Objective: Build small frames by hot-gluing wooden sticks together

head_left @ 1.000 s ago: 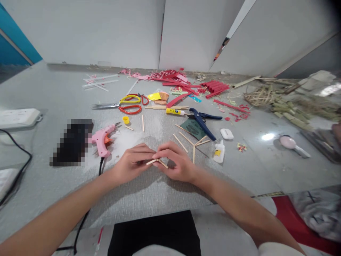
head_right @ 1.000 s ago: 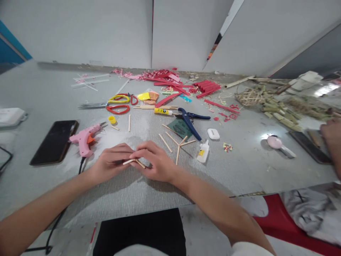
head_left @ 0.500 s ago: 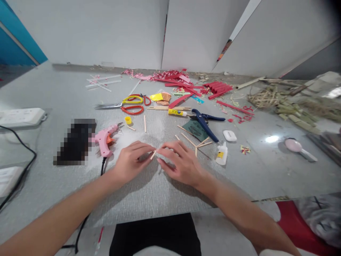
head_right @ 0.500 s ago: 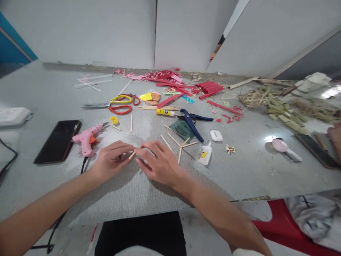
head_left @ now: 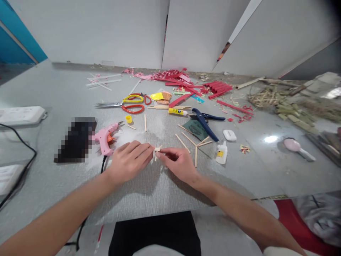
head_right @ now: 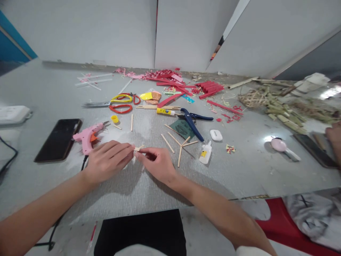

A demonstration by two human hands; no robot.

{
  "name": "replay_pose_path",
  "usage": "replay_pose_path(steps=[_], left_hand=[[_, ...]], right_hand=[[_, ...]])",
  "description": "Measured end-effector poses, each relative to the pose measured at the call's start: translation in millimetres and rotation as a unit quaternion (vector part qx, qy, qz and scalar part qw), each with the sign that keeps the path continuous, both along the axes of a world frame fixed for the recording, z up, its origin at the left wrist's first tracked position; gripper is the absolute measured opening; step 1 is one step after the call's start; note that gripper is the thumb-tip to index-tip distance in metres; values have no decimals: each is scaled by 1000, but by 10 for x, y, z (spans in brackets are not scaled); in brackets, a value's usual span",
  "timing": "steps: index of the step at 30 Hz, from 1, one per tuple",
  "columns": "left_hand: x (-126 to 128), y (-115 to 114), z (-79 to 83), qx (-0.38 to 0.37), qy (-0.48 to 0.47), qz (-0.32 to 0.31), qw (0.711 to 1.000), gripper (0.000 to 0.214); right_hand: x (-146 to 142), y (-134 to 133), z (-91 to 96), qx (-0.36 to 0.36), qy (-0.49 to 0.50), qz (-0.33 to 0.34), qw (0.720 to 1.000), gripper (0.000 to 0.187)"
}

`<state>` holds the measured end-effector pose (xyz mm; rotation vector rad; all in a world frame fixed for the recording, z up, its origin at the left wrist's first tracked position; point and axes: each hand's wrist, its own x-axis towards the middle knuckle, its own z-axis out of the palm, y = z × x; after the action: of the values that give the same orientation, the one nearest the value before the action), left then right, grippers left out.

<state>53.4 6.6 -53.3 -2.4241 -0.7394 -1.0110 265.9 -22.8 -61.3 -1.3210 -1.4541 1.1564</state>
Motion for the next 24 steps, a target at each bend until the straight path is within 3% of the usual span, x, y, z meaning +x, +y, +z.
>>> replay_pose_path(steps=[8, 24], left_hand=[[8, -13, -8, -3, 11, -10, 1000, 15], [7, -13, -36, -14, 35, -19, 999, 15]], right_hand=[[-14, 19, 81, -70, 60, 12, 996, 32], [6, 36, 82, -79, 63, 28, 995, 37]])
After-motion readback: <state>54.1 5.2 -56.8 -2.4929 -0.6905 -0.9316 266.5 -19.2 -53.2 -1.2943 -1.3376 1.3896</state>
